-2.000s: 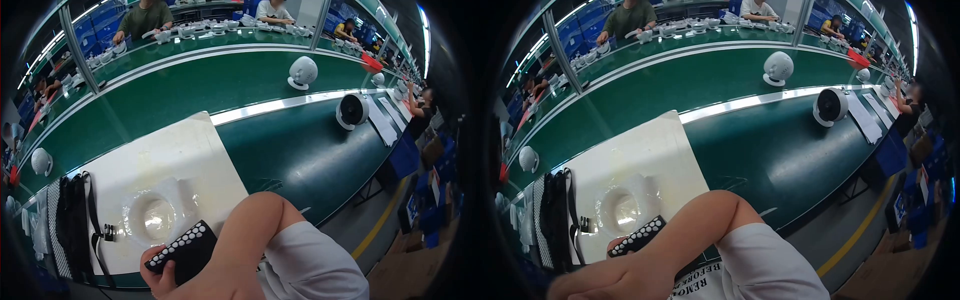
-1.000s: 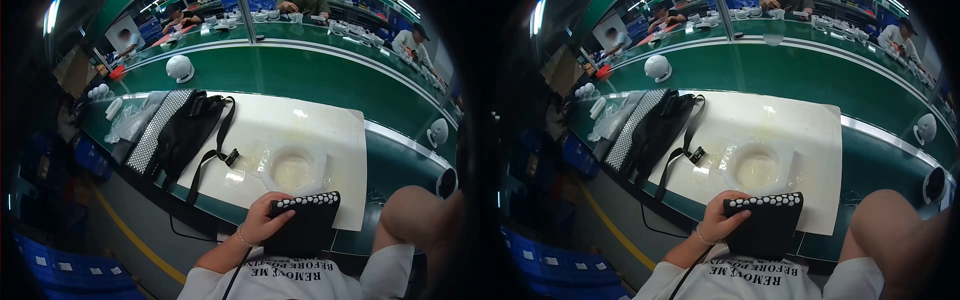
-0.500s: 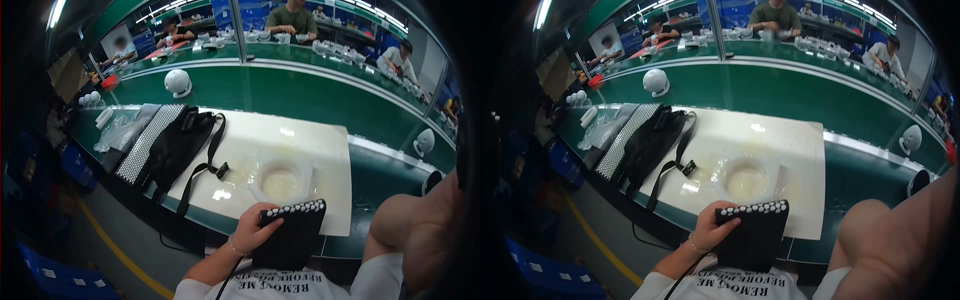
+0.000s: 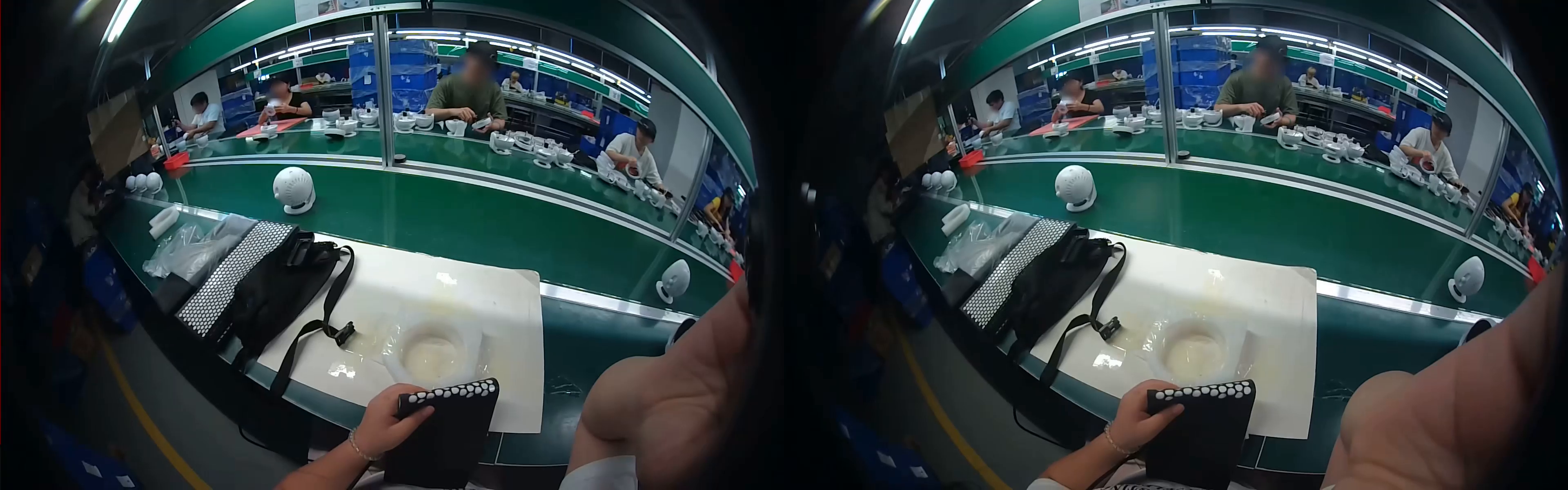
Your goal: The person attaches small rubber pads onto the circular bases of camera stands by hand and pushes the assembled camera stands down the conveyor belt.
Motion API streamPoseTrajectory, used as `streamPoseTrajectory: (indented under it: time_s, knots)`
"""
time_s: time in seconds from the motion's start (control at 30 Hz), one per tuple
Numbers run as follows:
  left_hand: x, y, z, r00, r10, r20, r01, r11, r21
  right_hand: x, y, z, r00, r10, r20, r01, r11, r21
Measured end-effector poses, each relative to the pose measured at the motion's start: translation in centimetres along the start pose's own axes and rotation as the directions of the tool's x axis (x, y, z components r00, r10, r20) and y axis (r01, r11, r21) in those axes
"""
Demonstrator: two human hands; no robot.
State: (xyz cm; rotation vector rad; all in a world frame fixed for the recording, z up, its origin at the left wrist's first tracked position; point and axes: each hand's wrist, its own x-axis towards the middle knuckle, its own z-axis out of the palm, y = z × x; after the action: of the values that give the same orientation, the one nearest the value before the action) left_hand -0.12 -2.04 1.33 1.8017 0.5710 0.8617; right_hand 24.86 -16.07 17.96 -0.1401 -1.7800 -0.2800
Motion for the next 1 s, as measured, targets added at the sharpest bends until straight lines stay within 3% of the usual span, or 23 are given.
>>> streamPoseTrajectory:
  time_s: [0.13, 0.2, 0.23, 0.27, 0.43, 0.53, 0.63, 0.73, 1.0]
  knots:
    - [0.6, 0.1, 0.1, 0.999, 0.021, 0.032, -0.019, 0.999, -0.039, -0.3, -0.3, -0.4, 0.999, -0.038, 0.005, 0.039, 0.997, -0.072]
    - [0.4, -0.1, 0.4, 0.997, 0.063, -0.045, -0.066, 0.996, -0.059, 0.2, -0.2, -0.6, 1.0, 0.005, -0.021, -0.007, 0.996, -0.084]
    - [0.2, -0.2, 0.2, 1.0, 0.007, -0.005, -0.008, 1.0, -0.02, 0.4, 0.6, -0.4, 0.999, 0.032, -0.037, -0.036, 0.995, -0.09]
    - [0.4, -0.3, 0.2, 0.997, 0.079, -0.008, -0.079, 0.997, 0.003, -0.1, -0.7, -0.5, 0.998, 0.042, -0.047, -0.046, 0.994, -0.101]
    - [0.4, -0.5, 0.2, 0.998, 0.056, 0.017, -0.056, 0.998, -0.021, 0.7, 0.7, 1.8, 0.996, 0.016, -0.09, -0.032, 0.983, -0.18]
    - [0.4, -0.5, 0.3, 0.999, 0.039, 0.016, -0.038, 0.998, -0.047, -3.1, -4.2, -2.9, 0.993, 0.035, -0.115, -0.058, 0.977, -0.204]
    - [0.4, -0.7, 0.4, 1.0, 0.022, 0.013, -0.021, 0.996, -0.082, -3.6, -4.7, -4.0, 0.988, 0.054, -0.148, -0.085, 0.972, -0.217]
    - [0.5, -0.7, 0.4, 0.999, 0.054, -0.004, -0.055, 0.997, -0.057, -0.4, -1.0, 1.0, 0.985, 0.047, -0.166, -0.085, 0.97, -0.229]
    - [0.4, -0.9, 0.4, 0.995, 0.102, -0.004, -0.102, 0.994, -0.05, 2.5, 2.7, 4.2, 0.987, 0.014, -0.159, -0.063, 0.949, -0.308]
